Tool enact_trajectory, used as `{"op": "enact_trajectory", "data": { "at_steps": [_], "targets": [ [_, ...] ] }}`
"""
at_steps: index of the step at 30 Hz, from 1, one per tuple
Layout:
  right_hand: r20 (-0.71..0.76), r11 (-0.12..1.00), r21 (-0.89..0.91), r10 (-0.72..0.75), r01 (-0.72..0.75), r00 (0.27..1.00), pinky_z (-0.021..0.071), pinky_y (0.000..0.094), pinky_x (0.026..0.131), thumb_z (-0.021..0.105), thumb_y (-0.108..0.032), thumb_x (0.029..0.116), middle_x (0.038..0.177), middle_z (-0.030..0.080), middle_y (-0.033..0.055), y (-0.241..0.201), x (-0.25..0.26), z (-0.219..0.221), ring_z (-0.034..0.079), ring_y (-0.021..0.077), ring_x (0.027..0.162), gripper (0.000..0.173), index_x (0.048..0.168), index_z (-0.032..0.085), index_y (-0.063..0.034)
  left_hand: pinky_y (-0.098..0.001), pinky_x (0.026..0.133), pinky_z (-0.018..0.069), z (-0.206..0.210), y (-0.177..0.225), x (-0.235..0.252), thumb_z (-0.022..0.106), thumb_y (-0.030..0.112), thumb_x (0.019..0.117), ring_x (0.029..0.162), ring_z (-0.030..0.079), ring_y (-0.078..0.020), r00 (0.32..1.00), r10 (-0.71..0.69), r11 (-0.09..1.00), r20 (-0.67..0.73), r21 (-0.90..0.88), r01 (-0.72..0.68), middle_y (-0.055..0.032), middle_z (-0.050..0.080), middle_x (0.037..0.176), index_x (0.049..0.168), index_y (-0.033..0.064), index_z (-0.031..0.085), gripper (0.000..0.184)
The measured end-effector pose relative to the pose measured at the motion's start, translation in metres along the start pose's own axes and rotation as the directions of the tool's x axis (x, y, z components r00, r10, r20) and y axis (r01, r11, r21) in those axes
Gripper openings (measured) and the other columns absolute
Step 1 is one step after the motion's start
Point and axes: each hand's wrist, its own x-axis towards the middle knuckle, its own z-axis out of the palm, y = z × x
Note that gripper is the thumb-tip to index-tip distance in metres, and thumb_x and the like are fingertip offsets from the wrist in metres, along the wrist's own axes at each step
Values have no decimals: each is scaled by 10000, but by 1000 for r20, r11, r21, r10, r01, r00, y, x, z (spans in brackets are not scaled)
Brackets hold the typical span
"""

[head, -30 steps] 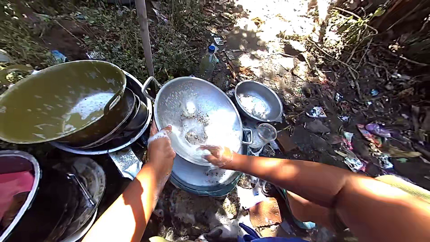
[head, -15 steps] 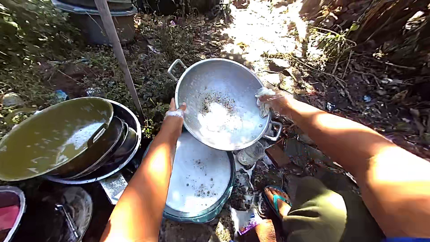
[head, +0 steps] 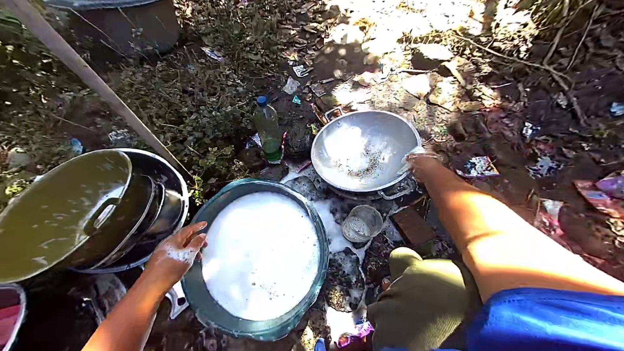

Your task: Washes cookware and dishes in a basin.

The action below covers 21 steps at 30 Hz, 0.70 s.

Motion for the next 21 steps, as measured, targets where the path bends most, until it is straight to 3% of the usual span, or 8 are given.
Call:
{"op": "enact_trajectory", "data": {
  "at_steps": [4, 6, 9, 11, 13, 15, 17, 21],
  "targets": [
    [87, 995, -28, 93, -91, 992, 433, 578, 1081, 511, -249, 1087, 1453, 507, 299, 6, 13, 4, 528, 416, 1320, 480, 1461, 467, 50, -499, 980, 507, 22, -26, 4, 489, 263, 1082, 1041, 682, -290, 993, -61, 991, 99, 121, 49, -183, 698, 1163, 1393, 76, 598, 379],
    [103, 962, -268, 78, -48, 992, 387, 592, 1115, 473, -219, 1101, 1458, 496, 322, -2, 17, 0, 490, 437, 1362, 444, 1429, 493, 80, -540, 1072, 446, 46, -26, 17, 485, 277, 1085, 1169, 646, -339, 977, -51, 966, 206, 258, -4, -201, 689, 1222, 1402, 69, 601, 397],
    [133, 800, -597, 23, 61, 991, 328, 686, 1132, 530, -167, 1067, 1454, 469, 387, -23, 16, -19, 429, 530, 1396, 443, 1397, 502, 129, -533, 1157, 376, 92, -26, 43, 473, 286, 1081, 1335, 554, -335, 945, -40, 897, 324, 429, -109, -178, 630, 1372, 1446, 95, 572, 424],
    [192, 836, -530, -44, 141, 980, 410, 668, 1064, 560, -156, 1054, 1350, 564, 361, -32, 7, -31, 549, 505, 1273, 387, 1338, 561, 107, -548, 1157, 374, 124, -32, 55, 496, 243, 1050, 1381, 508, -351, 943, -28, 852, 332, 502, -151, -192, 590, 1420, 1429, 59, 574, 429],
    [292, 941, -290, -86, 173, 953, 521, 553, 902, 579, -168, 1036, 1162, 647, 259, -33, -13, -38, 645, 367, 1015, 314, 1277, 609, 32, -590, 1131, 383, 150, -31, 56, 575, 227, 1001, 1380, 486, -398, 937, -89, 810, 337, 572, -129, -235, 562, 1420, 1370, -5, 580, 436],
    [432, 965, -200, -70, 171, 899, 521, 570, 939, 632, -181, 1010, 1208, 644, 249, -43, -49, -39, 645, 367, 1061, 372, 1335, 585, -8, -608, 1152, 340, 167, -29, 48, 658, 145, 941, 1398, 447, -433, 923, -141, 812, 357, 576, -98, -279, 525, 1445, 1355, -80, 568, 479],
    [517, 939, -245, -85, 242, 852, 496, 591, 980, 672, -196, 993, 1231, 642, 258, -49, -90, -24, 639, 387, 1106, 426, 1362, 566, -11, -609, 1159, 330, 175, -32, 41, 628, 123, 963, 1410, 434, -440, 901, -163, 807, 403, 580, -113, -291, 503, 1464, 1352, -100, 562, 452],
    [584, 759, -408, -211, 508, 784, 457, 625, 1041, 725, -234, 965, 1258, 643, 275, -13, -137, 27, 620, 424, 1185, 483, 1356, 575, 6, -639, 1123, 369, 178, -41, 41, 562, 136, 1016, 1378, 472, -459, 828, -158, 802, 537, 559, -210, -301, 528, 1433, 1353, -88, 556, 405]
  ]
}}
